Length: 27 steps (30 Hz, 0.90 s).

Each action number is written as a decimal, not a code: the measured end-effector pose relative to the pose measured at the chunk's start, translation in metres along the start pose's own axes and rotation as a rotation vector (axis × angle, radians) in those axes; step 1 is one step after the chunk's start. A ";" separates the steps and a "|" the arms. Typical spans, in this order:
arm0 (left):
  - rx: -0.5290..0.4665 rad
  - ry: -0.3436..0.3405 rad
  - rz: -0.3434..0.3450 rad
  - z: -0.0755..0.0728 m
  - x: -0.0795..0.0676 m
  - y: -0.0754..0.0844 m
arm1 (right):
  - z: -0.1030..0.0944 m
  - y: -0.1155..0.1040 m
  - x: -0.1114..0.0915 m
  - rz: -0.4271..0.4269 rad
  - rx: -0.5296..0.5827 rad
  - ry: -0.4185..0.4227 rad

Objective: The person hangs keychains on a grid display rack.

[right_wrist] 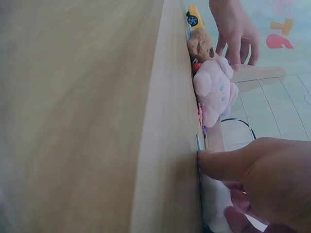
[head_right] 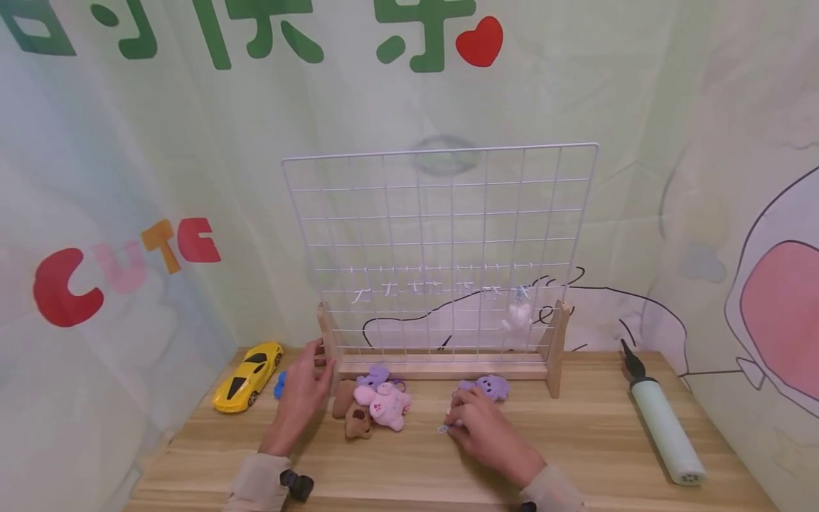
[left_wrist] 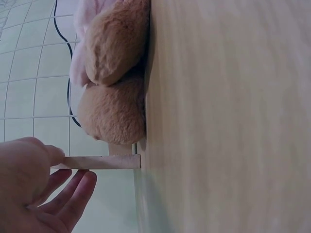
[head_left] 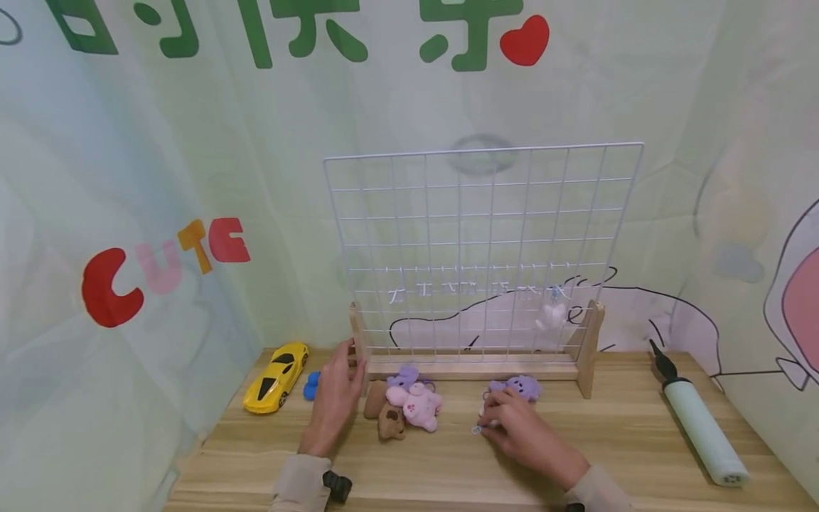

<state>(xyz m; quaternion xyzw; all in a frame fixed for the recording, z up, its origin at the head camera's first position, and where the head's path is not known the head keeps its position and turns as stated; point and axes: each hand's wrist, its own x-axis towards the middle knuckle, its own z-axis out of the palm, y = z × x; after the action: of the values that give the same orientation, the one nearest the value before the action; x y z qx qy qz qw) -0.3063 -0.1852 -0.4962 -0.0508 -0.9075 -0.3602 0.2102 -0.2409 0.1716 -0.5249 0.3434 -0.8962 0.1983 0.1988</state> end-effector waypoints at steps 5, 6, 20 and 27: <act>0.003 0.007 0.014 0.001 0.000 0.000 | 0.000 0.001 0.001 -0.004 0.000 0.000; 0.007 0.007 0.016 0.001 0.000 0.001 | 0.000 0.001 0.001 -0.006 -0.007 0.000; 0.027 0.007 0.002 0.001 0.001 0.002 | -0.004 0.005 0.003 -0.026 -0.049 0.046; 0.038 0.015 0.002 0.001 0.000 0.002 | -0.018 0.004 0.010 0.068 0.070 0.147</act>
<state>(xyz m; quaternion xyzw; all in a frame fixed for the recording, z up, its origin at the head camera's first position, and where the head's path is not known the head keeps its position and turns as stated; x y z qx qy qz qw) -0.3063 -0.1834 -0.4957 -0.0452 -0.9124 -0.3431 0.2184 -0.2469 0.1780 -0.5057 0.3040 -0.8828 0.2610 0.2452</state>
